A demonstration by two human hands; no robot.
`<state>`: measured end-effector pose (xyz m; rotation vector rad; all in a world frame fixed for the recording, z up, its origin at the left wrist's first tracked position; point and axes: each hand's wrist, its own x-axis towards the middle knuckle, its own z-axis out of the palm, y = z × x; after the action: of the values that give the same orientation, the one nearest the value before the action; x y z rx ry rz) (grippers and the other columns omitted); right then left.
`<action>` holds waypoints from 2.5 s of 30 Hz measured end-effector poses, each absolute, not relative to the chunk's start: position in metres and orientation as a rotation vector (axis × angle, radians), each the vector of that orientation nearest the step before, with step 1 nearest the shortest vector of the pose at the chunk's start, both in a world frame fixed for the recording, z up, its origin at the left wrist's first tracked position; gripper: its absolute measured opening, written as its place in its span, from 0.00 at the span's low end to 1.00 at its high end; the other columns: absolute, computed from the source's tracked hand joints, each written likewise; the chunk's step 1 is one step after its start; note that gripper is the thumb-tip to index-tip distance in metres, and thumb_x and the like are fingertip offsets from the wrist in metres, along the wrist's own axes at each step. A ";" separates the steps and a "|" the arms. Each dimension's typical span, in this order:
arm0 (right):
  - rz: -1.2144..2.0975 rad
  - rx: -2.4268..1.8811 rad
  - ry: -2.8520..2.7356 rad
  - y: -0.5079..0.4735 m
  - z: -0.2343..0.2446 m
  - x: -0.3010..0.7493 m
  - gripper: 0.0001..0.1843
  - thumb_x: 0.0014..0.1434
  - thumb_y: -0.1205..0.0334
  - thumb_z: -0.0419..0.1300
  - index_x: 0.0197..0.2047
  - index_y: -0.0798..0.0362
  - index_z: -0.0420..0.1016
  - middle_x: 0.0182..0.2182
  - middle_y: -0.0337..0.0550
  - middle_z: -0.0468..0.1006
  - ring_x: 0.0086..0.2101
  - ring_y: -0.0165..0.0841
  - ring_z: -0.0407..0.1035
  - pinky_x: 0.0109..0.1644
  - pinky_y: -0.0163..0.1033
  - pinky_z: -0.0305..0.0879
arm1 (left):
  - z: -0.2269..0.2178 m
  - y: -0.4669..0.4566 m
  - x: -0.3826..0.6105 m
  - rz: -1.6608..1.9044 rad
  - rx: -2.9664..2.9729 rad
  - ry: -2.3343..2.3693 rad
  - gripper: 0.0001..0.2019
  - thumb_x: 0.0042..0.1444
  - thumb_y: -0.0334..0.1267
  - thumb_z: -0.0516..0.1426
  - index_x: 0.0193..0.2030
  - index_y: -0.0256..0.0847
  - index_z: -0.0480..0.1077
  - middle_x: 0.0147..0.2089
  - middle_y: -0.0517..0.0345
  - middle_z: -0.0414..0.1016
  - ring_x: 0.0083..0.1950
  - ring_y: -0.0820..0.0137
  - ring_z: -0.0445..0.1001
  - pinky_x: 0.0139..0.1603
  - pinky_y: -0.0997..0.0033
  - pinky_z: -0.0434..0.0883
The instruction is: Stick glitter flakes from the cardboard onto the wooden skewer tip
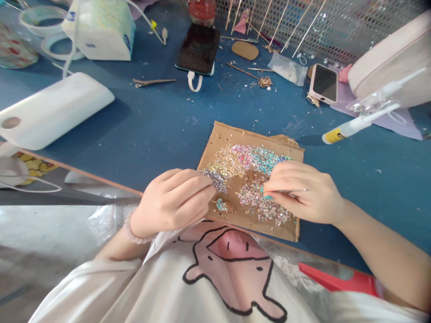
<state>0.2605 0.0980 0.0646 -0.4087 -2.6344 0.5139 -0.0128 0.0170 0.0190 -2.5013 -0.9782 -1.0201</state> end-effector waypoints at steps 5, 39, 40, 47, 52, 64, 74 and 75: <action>0.528 -0.415 -2.625 0.098 0.064 0.261 0.06 0.68 0.68 0.57 0.38 0.52 0.73 0.26 0.40 0.77 0.30 0.31 0.70 0.38 0.39 0.68 | 0.020 0.017 -0.013 -1.020 -2.501 -0.971 0.07 0.58 0.24 0.54 0.40 0.33 0.71 0.36 0.52 0.78 0.34 0.65 0.75 0.31 0.65 0.72; 0.561 -0.392 -2.590 0.099 0.064 0.260 0.05 0.68 0.68 0.57 0.39 0.52 0.73 0.26 0.40 0.77 0.30 0.31 0.70 0.38 0.39 0.69 | 0.021 0.017 -0.014 -1.005 -2.485 -0.966 0.07 0.58 0.24 0.53 0.40 0.36 0.70 0.35 0.54 0.79 0.33 0.67 0.76 0.29 0.66 0.73; 0.559 -0.387 -2.586 0.099 0.064 0.260 0.06 0.68 0.68 0.57 0.39 0.52 0.73 0.26 0.40 0.77 0.30 0.31 0.70 0.38 0.39 0.70 | 0.021 0.017 -0.014 -1.007 -2.485 -0.964 0.07 0.58 0.24 0.54 0.40 0.35 0.70 0.35 0.54 0.79 0.33 0.67 0.76 0.29 0.66 0.73; 0.506 -0.470 -2.464 0.098 0.062 0.247 0.07 0.67 0.70 0.58 0.38 0.50 0.74 0.27 0.39 0.79 0.30 0.32 0.72 0.38 0.39 0.71 | 0.021 0.017 -0.013 -1.000 -2.470 -0.978 0.07 0.58 0.24 0.53 0.39 0.37 0.70 0.35 0.55 0.79 0.33 0.68 0.76 0.30 0.67 0.73; 0.420 -0.574 -2.423 0.101 0.058 0.242 0.05 0.65 0.69 0.61 0.38 0.51 0.77 0.29 0.41 0.81 0.32 0.33 0.75 0.37 0.38 0.71 | 0.021 0.017 -0.013 -1.002 -2.475 -0.983 0.07 0.57 0.24 0.53 0.39 0.37 0.69 0.34 0.55 0.79 0.32 0.68 0.76 0.29 0.67 0.73; 0.679 -0.390 -2.503 0.095 0.058 0.250 0.03 0.65 0.69 0.61 0.38 0.54 0.75 0.26 0.40 0.77 0.30 0.31 0.71 0.38 0.38 0.70 | 0.022 0.017 -0.013 -1.012 -2.478 -0.986 0.08 0.57 0.23 0.53 0.39 0.37 0.70 0.34 0.55 0.78 0.32 0.67 0.76 0.29 0.67 0.73; 0.644 -0.416 -2.509 0.096 0.059 0.253 0.05 0.66 0.69 0.59 0.37 0.53 0.75 0.26 0.40 0.78 0.29 0.31 0.70 0.38 0.39 0.71 | 0.021 0.016 -0.013 -1.012 -2.497 -1.003 0.08 0.57 0.23 0.53 0.39 0.37 0.70 0.34 0.55 0.79 0.32 0.67 0.76 0.29 0.67 0.72; 0.634 -0.409 -2.514 0.096 0.059 0.253 0.05 0.67 0.68 0.59 0.38 0.52 0.75 0.26 0.40 0.78 0.29 0.31 0.71 0.38 0.39 0.71 | 0.021 0.016 -0.013 -1.013 -2.500 -1.004 0.08 0.57 0.23 0.53 0.39 0.36 0.70 0.34 0.55 0.78 0.32 0.67 0.76 0.29 0.67 0.72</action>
<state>0.2526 0.0957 0.0591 -0.4094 -2.5142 0.6335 -0.0128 0.0163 0.0209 -2.4997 -1.0037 -1.0134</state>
